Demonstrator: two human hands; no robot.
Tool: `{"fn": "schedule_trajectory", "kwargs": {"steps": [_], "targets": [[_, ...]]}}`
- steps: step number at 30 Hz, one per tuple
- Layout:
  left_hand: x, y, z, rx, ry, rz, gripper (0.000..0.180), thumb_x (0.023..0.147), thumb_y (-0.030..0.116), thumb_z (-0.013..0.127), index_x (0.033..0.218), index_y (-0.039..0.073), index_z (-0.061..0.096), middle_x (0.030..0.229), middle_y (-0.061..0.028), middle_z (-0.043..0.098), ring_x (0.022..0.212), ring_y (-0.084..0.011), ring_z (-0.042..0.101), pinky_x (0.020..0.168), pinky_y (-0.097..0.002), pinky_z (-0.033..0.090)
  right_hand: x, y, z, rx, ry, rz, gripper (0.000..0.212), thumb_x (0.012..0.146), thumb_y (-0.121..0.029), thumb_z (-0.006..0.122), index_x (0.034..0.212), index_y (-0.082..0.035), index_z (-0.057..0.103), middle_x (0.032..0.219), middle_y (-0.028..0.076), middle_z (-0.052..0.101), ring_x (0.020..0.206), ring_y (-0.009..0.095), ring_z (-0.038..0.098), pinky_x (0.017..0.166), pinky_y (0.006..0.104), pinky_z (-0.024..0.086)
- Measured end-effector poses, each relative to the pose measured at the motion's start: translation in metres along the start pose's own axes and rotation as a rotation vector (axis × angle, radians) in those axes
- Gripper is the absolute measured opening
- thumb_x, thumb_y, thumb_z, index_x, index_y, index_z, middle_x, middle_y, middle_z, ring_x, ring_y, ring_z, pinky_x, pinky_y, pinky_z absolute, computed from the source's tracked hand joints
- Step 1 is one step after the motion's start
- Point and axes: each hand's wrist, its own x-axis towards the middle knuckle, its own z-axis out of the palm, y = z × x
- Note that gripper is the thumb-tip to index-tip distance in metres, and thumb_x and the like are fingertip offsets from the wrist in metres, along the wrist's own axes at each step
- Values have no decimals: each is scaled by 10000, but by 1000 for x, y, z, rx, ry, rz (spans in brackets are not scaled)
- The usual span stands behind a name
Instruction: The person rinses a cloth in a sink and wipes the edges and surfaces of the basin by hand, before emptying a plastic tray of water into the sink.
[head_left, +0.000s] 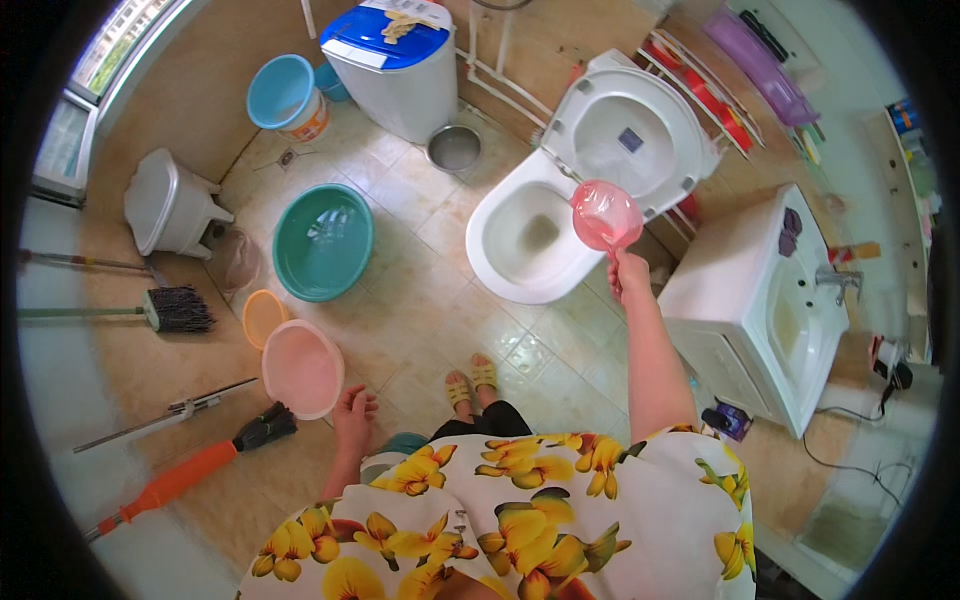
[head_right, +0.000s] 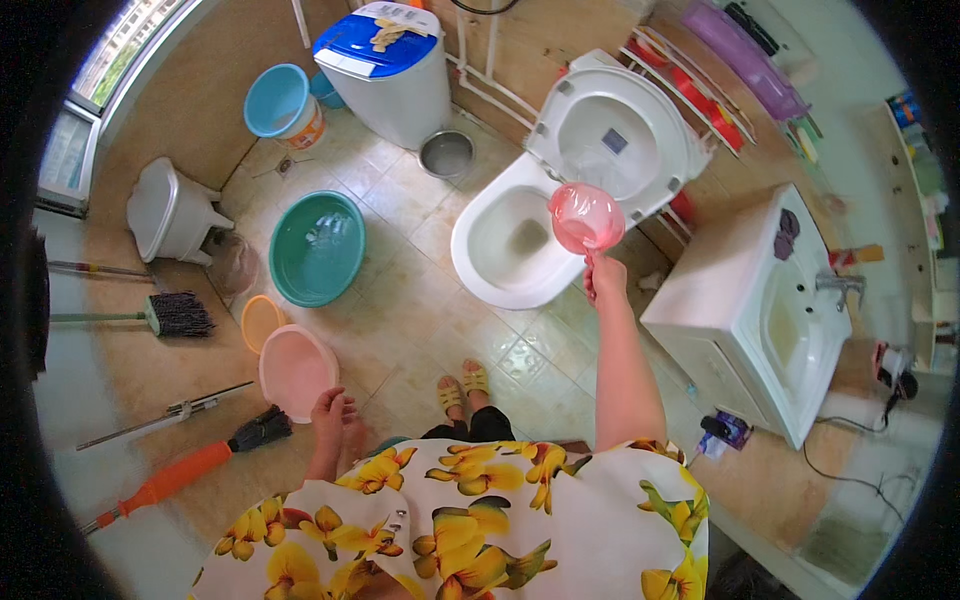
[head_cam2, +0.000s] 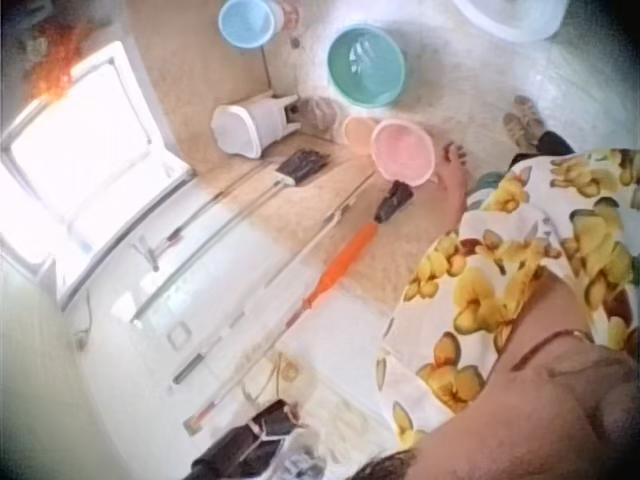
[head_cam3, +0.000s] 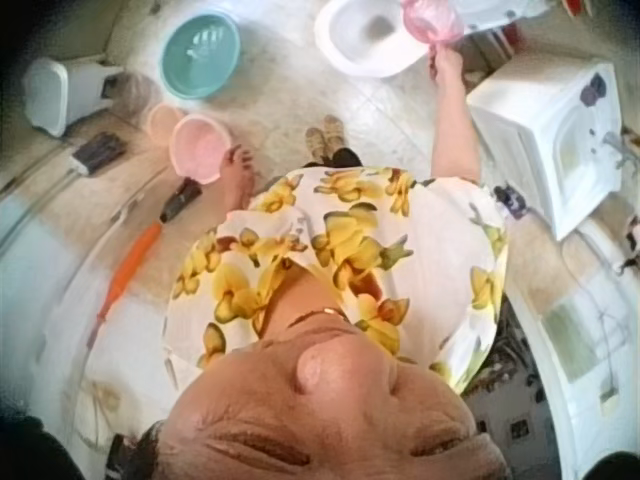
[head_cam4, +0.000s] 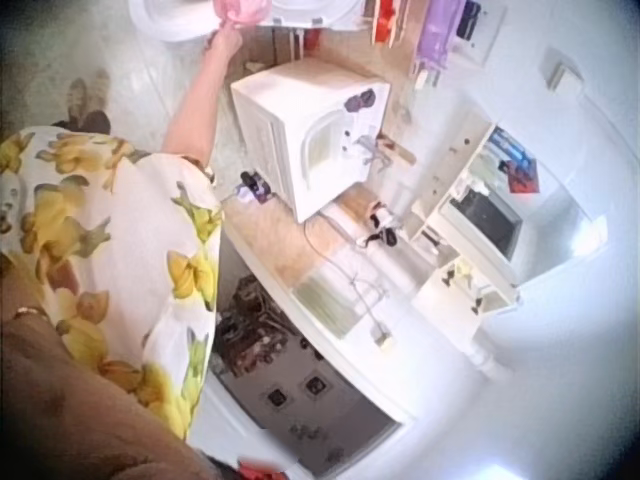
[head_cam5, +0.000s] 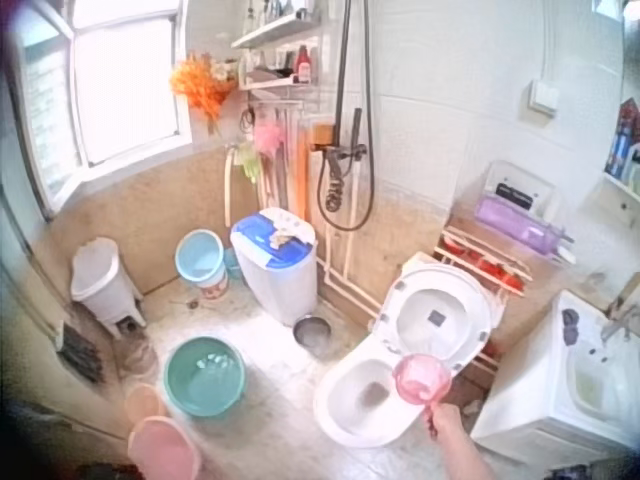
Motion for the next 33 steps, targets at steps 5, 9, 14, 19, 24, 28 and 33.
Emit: {"fn": "schedule_trajectory", "kwargs": {"steps": [5, 9, 14, 19, 24, 28, 33], "targets": [[-6, -39, 17, -157, -1, 68, 200, 913, 129, 508, 1093, 67, 569, 862, -72, 631, 711, -125, 583, 583, -230, 445, -11, 9, -46, 137, 41, -101, 277, 951, -335, 455, 839, -112, 575, 566, -20, 498, 400, 73, 414, 329, 224, 270], [-31, -39, 4, -57, 81, 38, 189, 907, 111, 513, 1075, 47, 573, 844, -73, 623, 700, -130, 573, 573, -230, 428, -42, 24, -55, 139, 5, -92, 257, 949, -300, 452, 850, -99, 580, 555, -9, 496, 382, 92, 408, 330, 235, 289], [-56, -90, -1, -30, 49, 113, 172, 905, 110, 522, 1045, 33, 584, 845, -80, 623, 686, -134, 577, 585, -238, 462, -62, 63, -85, 163, -55, -166, 268, 953, -299, 454, 866, -82, 585, 556, -8, 494, 385, 92, 410, 344, 233, 293], [-100, -96, 44, -34, 28, 108, 193, 908, 136, 519, 1071, 50, 578, 862, -62, 636, 687, -125, 595, 570, -236, 465, -89, 83, -121, 149, -144, -242, 249, 952, -267, 465, 866, -63, 580, 554, 1, 477, 392, 93, 404, 353, 240, 291], [-171, -109, 117, -73, 59, 65, 204, 908, 158, 526, 1084, 68, 576, 861, -42, 647, 704, -114, 610, 575, -224, 458, -109, 114, -175, 14, -189, -255, 262, 949, -265, 469, 817, -61, 567, 538, 1, 468, 384, 95, 405, 354, 252, 311], [-218, -134, 158, -7, 46, 85, 204, 902, 155, 529, 1070, 52, 584, 862, -45, 648, 699, -106, 601, 575, -215, 447, -129, 127, -216, -174, -237, -284, 288, 949, -284, 470, 801, -54, 563, 526, 14, 484, 381, 101, 414, 356, 265, 319], [-248, -139, 188, 43, -6, 56, 212, 899, 151, 528, 1074, 45, 580, 872, -51, 648, 704, -105, 596, 573, -215, 447, -115, 178, -263, -172, -240, -222, 278, 950, -286, 463, 788, -77, 548, 531, 5, 486, 378, 92, 418, 342, 252, 297]]}}
